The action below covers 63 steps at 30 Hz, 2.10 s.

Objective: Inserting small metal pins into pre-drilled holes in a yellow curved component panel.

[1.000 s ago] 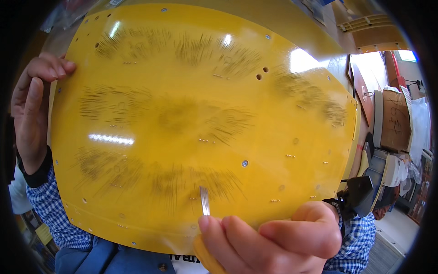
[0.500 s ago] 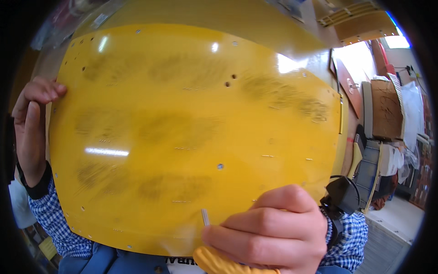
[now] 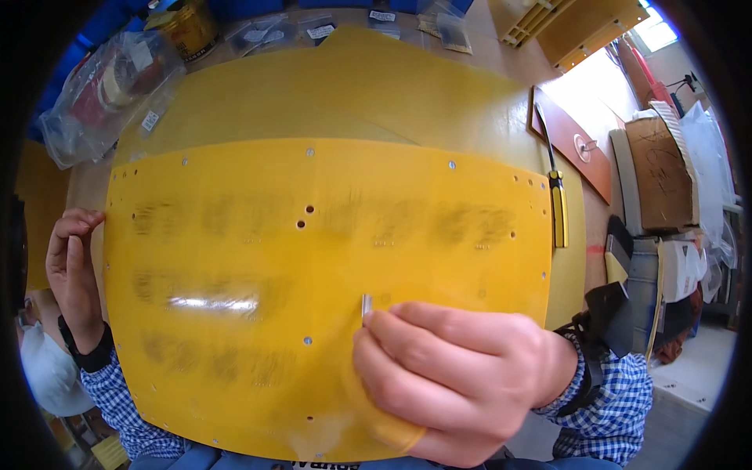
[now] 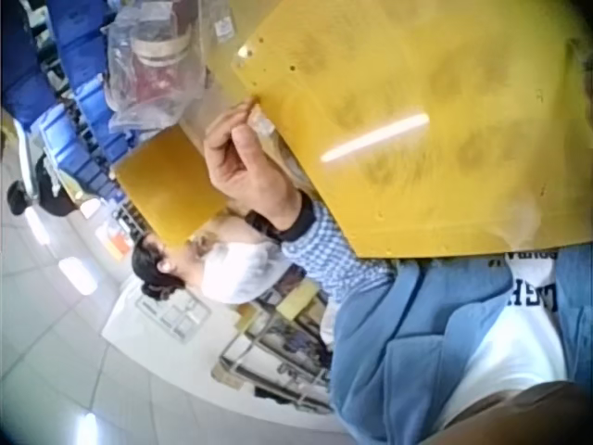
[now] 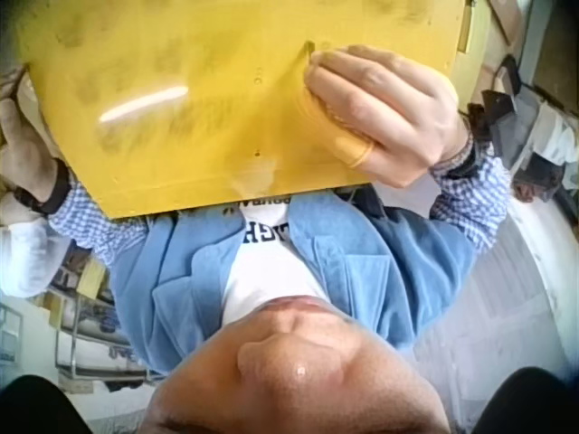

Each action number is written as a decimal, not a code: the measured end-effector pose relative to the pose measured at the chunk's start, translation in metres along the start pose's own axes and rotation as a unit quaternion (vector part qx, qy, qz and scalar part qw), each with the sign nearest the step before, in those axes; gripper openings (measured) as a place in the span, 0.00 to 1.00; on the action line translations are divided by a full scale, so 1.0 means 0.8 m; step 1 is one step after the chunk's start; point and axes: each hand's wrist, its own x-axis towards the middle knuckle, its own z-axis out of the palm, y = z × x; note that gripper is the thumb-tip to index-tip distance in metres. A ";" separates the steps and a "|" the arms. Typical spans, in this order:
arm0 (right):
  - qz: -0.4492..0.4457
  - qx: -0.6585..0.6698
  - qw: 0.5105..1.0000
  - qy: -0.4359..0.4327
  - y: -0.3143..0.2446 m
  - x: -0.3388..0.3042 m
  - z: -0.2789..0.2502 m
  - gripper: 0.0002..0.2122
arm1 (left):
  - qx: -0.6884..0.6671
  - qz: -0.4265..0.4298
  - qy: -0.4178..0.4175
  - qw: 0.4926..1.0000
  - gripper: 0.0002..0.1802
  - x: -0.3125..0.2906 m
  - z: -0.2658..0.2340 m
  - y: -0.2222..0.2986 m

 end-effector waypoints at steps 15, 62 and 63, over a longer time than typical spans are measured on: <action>0.020 0.025 0.999 0.013 0.033 0.020 0.013 0.05 | -0.070 -0.077 0.028 0.994 0.43 0.002 0.031 0.003; 0.034 -0.060 0.997 0.037 0.015 0.005 0.021 0.05 | -0.018 -0.101 -0.016 0.995 0.46 -0.004 0.026 -0.002; 0.052 -0.057 0.996 0.036 0.016 0.005 0.023 0.06 | -0.016 -0.102 -0.017 0.995 0.46 -0.005 0.026 -0.001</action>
